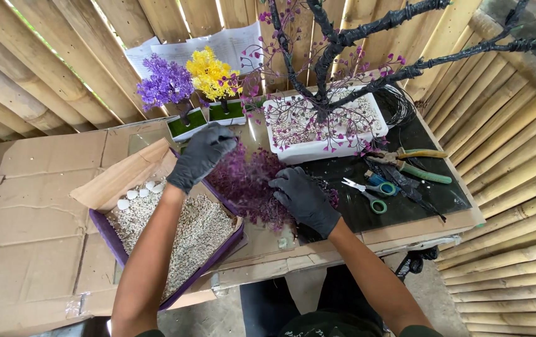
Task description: The person arranges purple artificial flowers onto a black wire bonsai tree structure. They pick up bunches of purple flowers from a pile on the table and attach them to the branches of the tree, adjusting the placement with gloved hands.
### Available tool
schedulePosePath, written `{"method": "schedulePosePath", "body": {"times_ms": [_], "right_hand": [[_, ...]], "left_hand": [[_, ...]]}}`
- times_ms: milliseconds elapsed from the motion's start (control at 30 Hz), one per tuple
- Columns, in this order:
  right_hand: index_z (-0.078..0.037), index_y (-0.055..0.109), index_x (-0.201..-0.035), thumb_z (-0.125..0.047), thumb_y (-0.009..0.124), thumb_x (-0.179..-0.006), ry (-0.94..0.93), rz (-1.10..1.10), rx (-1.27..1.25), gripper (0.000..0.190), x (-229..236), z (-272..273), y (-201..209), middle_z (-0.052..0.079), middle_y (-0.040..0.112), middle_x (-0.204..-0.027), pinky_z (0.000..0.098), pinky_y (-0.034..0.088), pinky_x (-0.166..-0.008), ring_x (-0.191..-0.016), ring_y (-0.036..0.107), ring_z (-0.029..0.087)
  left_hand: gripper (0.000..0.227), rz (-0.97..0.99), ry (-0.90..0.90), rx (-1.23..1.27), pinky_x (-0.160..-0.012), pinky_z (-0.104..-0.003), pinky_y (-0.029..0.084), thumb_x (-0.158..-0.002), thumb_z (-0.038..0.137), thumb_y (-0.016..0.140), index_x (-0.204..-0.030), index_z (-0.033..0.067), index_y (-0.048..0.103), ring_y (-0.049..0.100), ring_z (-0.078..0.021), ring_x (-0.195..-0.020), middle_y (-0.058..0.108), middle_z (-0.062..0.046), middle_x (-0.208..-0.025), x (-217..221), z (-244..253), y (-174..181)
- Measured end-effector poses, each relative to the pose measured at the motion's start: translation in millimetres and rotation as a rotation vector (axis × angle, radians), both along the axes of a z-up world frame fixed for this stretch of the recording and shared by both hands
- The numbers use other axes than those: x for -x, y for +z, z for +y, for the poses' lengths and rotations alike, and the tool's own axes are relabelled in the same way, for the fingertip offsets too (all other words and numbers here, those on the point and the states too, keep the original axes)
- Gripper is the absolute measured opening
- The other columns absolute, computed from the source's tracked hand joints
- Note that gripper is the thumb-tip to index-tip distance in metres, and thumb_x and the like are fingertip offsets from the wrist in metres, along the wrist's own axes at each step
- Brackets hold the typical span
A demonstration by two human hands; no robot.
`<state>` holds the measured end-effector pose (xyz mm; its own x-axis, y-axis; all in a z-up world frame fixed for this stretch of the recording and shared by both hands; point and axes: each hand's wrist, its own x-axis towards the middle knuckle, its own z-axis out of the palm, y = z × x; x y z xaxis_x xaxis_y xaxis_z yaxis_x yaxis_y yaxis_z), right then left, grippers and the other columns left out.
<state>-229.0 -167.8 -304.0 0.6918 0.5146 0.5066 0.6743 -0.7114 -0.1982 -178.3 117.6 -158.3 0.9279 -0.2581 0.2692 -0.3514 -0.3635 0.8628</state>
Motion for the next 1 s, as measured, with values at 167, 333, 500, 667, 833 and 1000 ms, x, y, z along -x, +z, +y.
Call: {"method": "schedulePosePath", "body": {"times_ms": [167, 333, 500, 667, 833, 1000], "right_hand": [[-0.016, 0.064, -0.122, -0.031, 0.056, -0.108, 0.060, 0.079, -0.263, 0.022, 6.3, 14.7, 27.9, 0.009, 0.063, -0.118, 0.0472, 0.054, -0.102, -0.106, 0.066, 0.033], [-0.023, 0.064, -0.123, -0.035, 0.057, -0.108, 0.047, -0.022, -0.398, 0.021, 18.5, 37.4, 89.3, -0.001, 0.067, -0.110, 0.0389, 0.064, -0.091, -0.097, 0.071, 0.023], [-0.028, 0.057, -0.135, -0.044, 0.071, -0.098, -0.152, 0.081, -0.384, 0.043, -0.2, 83.4, 119.4, 0.004, 0.070, -0.108, 0.0469, 0.062, -0.082, -0.095, 0.074, 0.028], [-0.027, 0.066, -0.117, -0.037, 0.068, -0.101, -0.195, 0.079, -0.349, 0.019, -39.3, 91.9, 74.3, 0.000, 0.075, -0.100, 0.0382, 0.063, -0.081, -0.091, 0.075, 0.023], [-0.024, 0.066, -0.123, -0.035, 0.060, -0.105, -0.165, 0.285, -0.360, 0.022, -33.2, 81.6, 76.0, 0.005, 0.076, -0.108, 0.0464, 0.061, -0.091, -0.104, 0.073, 0.030], [-0.015, 0.066, -0.126, -0.032, 0.062, -0.103, -0.199, 0.279, -0.195, 0.029, -22.9, 70.5, 92.9, 0.015, 0.076, -0.109, 0.0527, 0.059, -0.093, -0.106, 0.072, 0.037]], "left_hand": [[0.010, 0.064, 0.096, 0.295, -0.092, -0.032, 0.061, -0.097, 0.000, 0.071, -0.105, 0.0040, 0.066, 0.067, -0.0196, -0.100, 0.067, -0.014, -0.102, 18.6, -12.1, 31.1], [0.015, -0.182, 0.145, 0.069, -0.089, -0.032, 0.060, -0.092, 0.003, 0.080, -0.102, 0.0103, 0.072, 0.068, -0.0210, -0.096, 0.065, -0.009, -0.100, 4.5, -12.7, -1.2], [0.014, -0.253, 0.179, 0.116, -0.081, -0.030, 0.060, -0.088, 0.005, 0.084, -0.097, 0.0086, 0.074, 0.067, -0.0218, -0.092, 0.065, -0.009, -0.100, 21.7, -27.3, 3.5], [0.011, -0.264, 0.145, 0.114, -0.087, -0.036, 0.059, -0.091, 0.006, 0.081, -0.098, 0.0093, 0.073, 0.068, -0.0273, -0.098, 0.065, -0.011, -0.100, 22.8, -26.2, -8.3], [0.008, -0.260, 0.134, 0.097, -0.085, -0.037, 0.058, -0.092, 0.006, 0.078, -0.096, 0.0082, 0.071, 0.068, -0.0278, -0.092, 0.065, -0.011, -0.094, 30.8, -18.2, -13.7], [0.010, -0.354, 0.101, 0.018, -0.085, -0.034, 0.057, -0.094, 0.011, 0.079, -0.097, 0.0117, 0.069, 0.069, -0.0280, -0.095, 0.069, -0.009, -0.096, 29.1, 3.4, -26.4]]}}
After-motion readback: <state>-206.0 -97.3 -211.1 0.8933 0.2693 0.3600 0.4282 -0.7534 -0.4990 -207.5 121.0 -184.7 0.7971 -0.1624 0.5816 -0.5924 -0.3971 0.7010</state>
